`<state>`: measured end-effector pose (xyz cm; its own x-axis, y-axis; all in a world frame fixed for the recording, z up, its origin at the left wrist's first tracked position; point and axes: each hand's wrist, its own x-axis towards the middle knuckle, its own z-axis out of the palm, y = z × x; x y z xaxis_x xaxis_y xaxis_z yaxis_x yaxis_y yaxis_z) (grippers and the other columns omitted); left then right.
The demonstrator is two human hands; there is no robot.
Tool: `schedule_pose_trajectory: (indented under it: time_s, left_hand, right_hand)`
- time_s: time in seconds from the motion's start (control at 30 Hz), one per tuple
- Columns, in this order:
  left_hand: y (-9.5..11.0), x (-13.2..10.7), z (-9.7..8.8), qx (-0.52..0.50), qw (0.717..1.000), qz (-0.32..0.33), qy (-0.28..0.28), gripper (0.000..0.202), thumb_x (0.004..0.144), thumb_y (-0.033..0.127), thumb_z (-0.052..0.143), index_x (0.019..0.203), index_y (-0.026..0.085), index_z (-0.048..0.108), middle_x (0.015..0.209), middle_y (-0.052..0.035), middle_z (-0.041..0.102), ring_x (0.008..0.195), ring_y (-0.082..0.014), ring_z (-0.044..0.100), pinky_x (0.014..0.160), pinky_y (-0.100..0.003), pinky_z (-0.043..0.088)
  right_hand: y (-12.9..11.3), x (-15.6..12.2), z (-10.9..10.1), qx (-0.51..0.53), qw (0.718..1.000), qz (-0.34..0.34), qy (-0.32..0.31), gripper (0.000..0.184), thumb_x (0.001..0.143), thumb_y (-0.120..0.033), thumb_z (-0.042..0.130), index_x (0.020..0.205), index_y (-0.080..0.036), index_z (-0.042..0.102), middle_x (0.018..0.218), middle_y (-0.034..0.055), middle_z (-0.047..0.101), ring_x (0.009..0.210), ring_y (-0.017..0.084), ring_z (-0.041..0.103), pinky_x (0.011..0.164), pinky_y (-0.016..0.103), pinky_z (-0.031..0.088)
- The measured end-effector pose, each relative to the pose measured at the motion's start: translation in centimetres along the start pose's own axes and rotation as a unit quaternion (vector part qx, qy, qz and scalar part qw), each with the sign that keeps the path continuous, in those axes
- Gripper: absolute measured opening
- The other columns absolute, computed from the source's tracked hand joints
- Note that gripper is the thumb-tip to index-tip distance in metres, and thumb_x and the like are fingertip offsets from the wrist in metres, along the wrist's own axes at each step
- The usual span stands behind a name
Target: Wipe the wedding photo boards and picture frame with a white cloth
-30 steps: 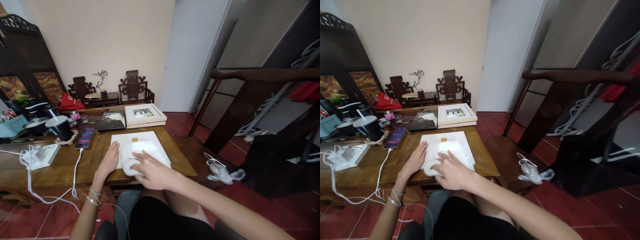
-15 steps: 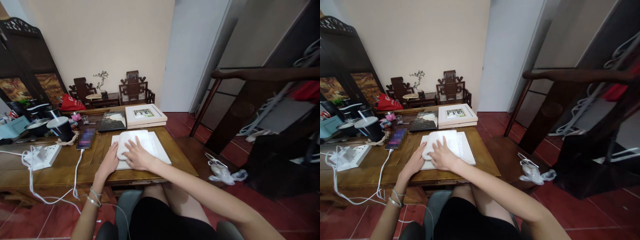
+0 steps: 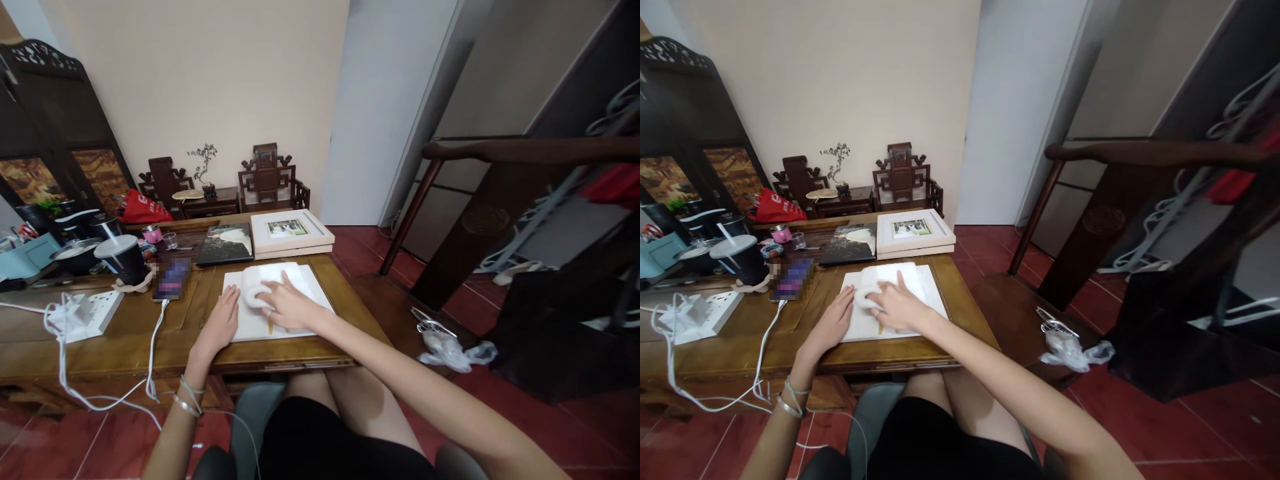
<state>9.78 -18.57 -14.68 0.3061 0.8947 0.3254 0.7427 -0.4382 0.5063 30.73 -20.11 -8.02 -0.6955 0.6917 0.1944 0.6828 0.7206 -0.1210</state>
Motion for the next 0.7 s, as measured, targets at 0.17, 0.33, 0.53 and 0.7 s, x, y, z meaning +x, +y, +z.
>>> schedule_pose_trajectory:
  time_s: [0.17,0.33,0.53,0.7]
  left_hand:
    - [1.6,-0.2,-1.0,-0.064,0.994,0.002,0.091,0.048,0.096,0.033,0.03,0.137,0.011,0.043,0.143,-0.0155,0.046,0.134,-0.0221,0.041,0.114,-0.041,0.029]
    - [2.1,-0.1,-1.8,-0.238,0.945,-0.098,0.199,0.051,0.098,0.045,0.024,0.139,0.018,0.038,0.144,-0.0124,0.045,0.13,-0.0218,0.047,0.106,-0.039,0.041]
    - [1.6,0.1,-1.4,-0.282,0.929,-0.117,0.208,0.056,0.098,0.049,0.02,0.137,0.014,0.04,0.143,-0.015,0.046,0.131,-0.0214,0.046,0.11,-0.04,0.035]
    - [1.4,-0.2,-0.9,-0.121,0.98,-0.051,0.151,0.051,0.096,0.043,0.029,0.132,0.011,0.047,0.14,-0.0159,0.049,0.131,-0.0227,0.045,0.113,-0.041,0.031]
  right_hand:
    - [-0.5,3.5,1.1,-0.072,0.995,0.071,0.003,0.037,0.091,-0.026,0.042,0.123,-0.014,0.056,0.124,0.0207,0.058,0.126,0.037,0.041,0.102,0.068,0.018]
    - [-3.5,3.0,1.8,-0.09,0.996,-0.021,0.012,0.037,0.089,-0.028,0.045,0.119,-0.014,0.061,0.135,0.02,0.051,0.129,0.039,0.038,0.103,0.065,0.021]
    - [-5.4,-1.9,-0.9,-0.018,0.991,-0.134,-0.014,0.026,0.087,-0.027,0.05,0.103,-0.017,0.067,0.113,0.0138,0.066,0.119,0.03,0.051,0.105,0.051,0.028]
    - [-3.2,-1.9,-3.2,0.0,0.997,-0.052,-0.057,0.023,0.087,-0.025,0.047,0.097,-0.018,0.067,0.087,0.0101,0.071,0.09,0.028,0.063,0.082,0.039,0.044]
